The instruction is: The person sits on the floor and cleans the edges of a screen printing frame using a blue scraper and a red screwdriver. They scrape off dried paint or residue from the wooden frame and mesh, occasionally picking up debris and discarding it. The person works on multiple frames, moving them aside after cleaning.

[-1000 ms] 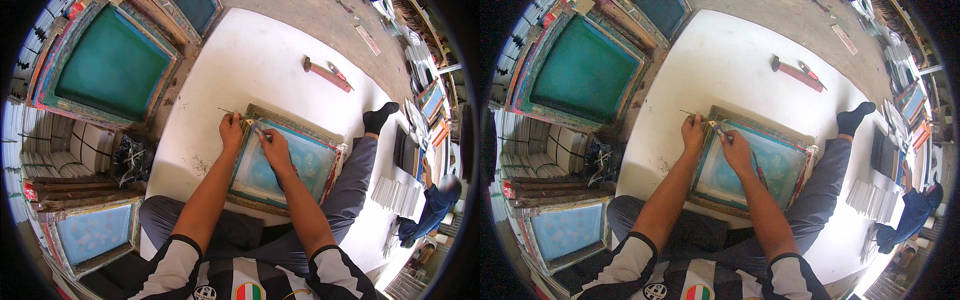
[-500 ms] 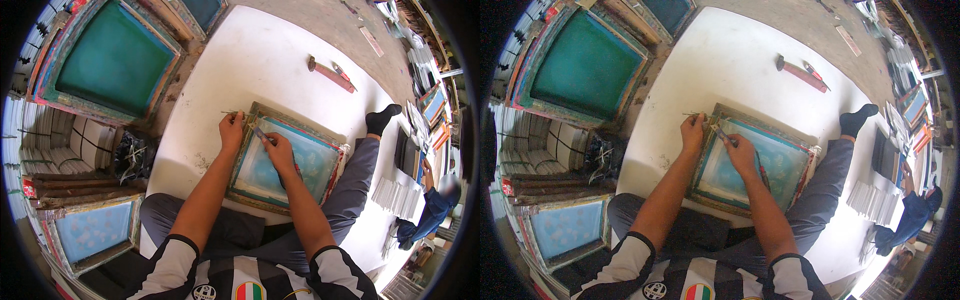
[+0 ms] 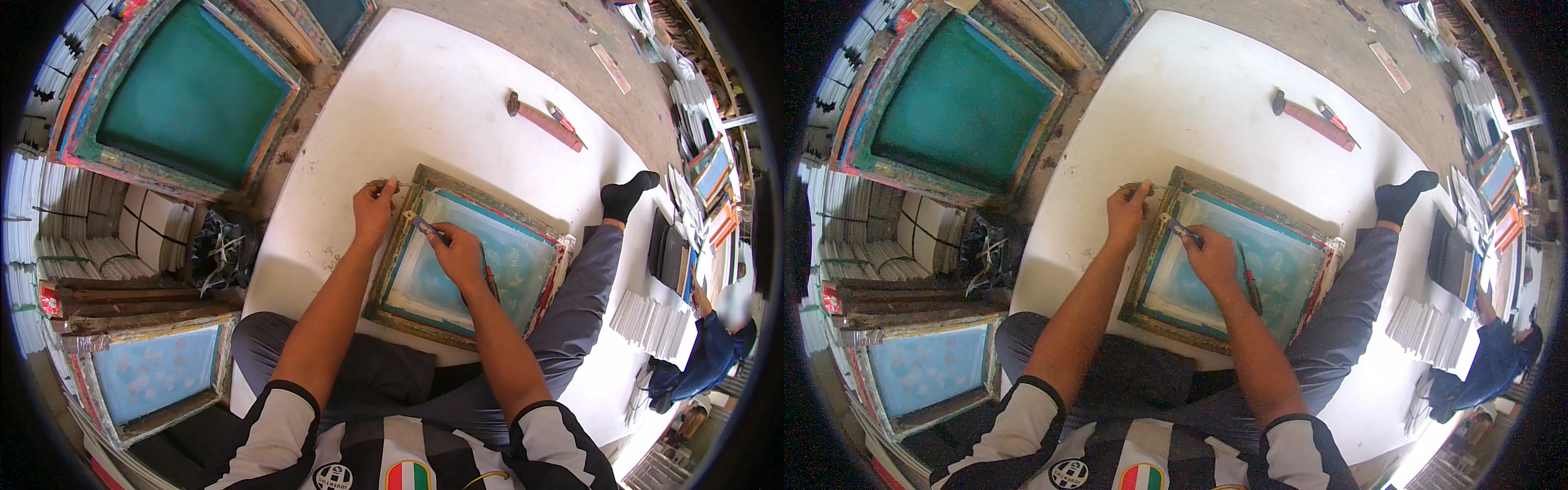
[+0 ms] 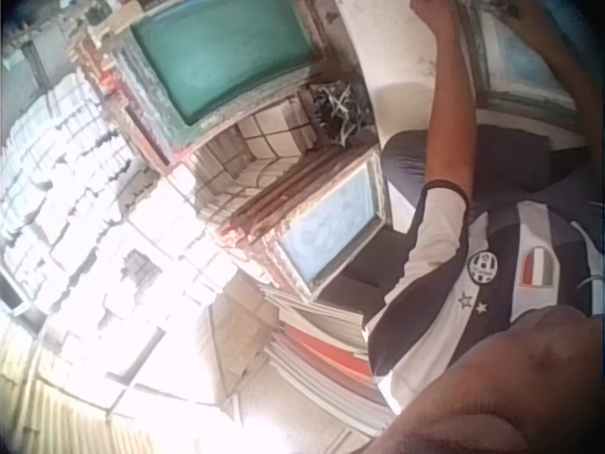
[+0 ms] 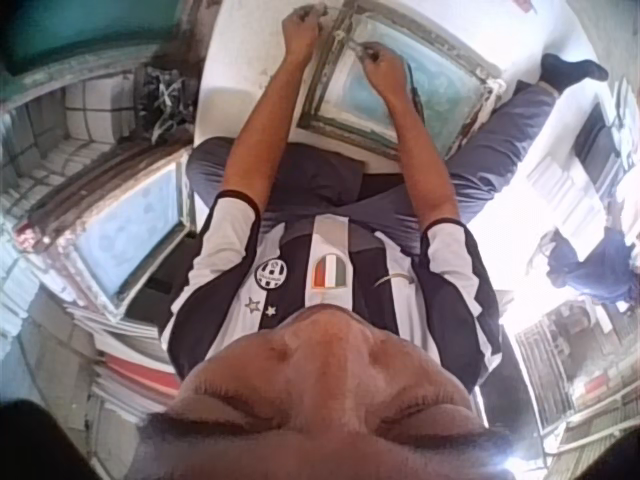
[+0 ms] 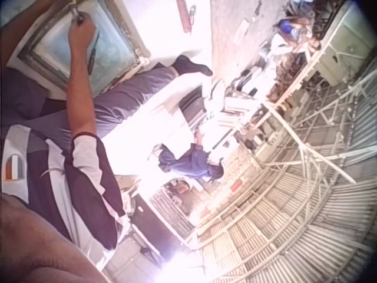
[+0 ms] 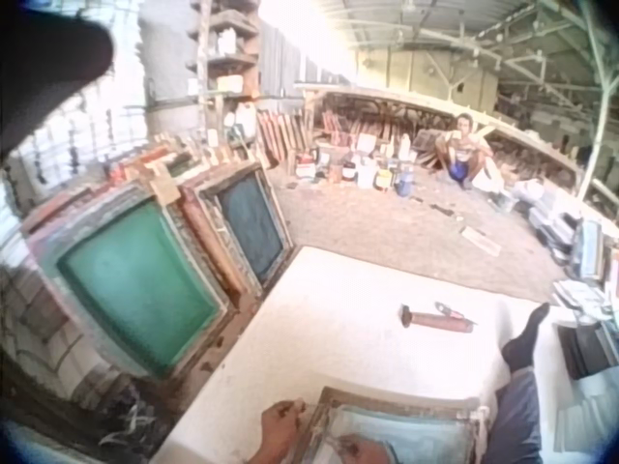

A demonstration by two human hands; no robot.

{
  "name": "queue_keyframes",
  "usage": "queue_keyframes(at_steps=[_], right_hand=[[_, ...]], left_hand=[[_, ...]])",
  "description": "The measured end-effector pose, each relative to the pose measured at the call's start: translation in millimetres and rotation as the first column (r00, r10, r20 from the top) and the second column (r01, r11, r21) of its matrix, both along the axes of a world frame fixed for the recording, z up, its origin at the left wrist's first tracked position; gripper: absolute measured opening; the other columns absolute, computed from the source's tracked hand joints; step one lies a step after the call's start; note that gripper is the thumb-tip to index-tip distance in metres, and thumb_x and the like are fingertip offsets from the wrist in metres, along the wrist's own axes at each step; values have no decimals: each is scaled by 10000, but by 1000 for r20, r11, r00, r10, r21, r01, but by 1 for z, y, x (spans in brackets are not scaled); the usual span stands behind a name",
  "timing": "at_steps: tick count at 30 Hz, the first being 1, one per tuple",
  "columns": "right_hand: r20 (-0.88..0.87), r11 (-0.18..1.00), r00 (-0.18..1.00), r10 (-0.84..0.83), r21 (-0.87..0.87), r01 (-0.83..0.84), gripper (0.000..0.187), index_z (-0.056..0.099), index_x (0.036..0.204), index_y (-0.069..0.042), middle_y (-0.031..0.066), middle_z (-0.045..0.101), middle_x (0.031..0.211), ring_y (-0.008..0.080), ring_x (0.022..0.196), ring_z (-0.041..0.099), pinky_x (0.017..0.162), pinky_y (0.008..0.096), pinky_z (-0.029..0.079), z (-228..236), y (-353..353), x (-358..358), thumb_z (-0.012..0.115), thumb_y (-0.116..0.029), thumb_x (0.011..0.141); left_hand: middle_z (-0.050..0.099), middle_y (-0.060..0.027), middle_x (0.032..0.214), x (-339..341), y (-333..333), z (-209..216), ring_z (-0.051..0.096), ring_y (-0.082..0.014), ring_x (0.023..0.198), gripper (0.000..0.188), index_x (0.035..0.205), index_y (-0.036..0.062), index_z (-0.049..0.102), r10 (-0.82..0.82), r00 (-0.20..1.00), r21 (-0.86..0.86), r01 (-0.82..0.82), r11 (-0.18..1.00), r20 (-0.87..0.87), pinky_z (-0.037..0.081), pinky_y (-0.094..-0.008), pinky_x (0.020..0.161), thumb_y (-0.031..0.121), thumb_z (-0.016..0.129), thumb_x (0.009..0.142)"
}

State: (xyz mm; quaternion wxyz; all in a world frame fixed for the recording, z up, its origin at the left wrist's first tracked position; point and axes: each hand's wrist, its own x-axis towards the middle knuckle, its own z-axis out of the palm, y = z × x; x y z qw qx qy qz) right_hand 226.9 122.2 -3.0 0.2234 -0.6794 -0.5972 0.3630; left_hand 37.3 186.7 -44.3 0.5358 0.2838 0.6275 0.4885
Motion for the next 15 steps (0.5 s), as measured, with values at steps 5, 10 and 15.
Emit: queue_keyframes(at_steps=[5, 10, 15], right_hand=[[-23, 987, 996, -84, 134, 86, 274, 705, 1180, -90, 232, 737, 959, 429, 888, 717, 766, 487, 551, 0, 16, 8, 702, -236, 948], [162, 917, 987, -5, 395, -60, 232, 719, 1167, -134, 146, 743, 952, 366, 793, 693, 691, 436, 535, -12, 32, 10, 722, -187, 941], [275, 928, 960, 44, 346, -141, 242, 728, 1160, -158, 125, 748, 1012, 359, 875, 702, 747, 452, 544, -10, 51, 22, 729, -176, 919]], left_hand=[[733, -62, 886, 4, 1, 1, 589, -118, 678, 344, 975, -8, 741, 55, 992, -16, -54, 998, 116, 488, -292, 619, 336, 741, 977], [738, -96, 913, 14, -7, -11, 653, -166, 760, 354, 1061, -31, 717, 89, 995, 48, -91, 995, 40, 526, -320, 706, 319, 705, 1008], [747, -139, 921, 38, -35, -13, 685, -177, 786, 305, 1091, -52, 698, 41, 944, 240, 41, 970, -328, 542, -323, 712, 246, 651, 1041]])
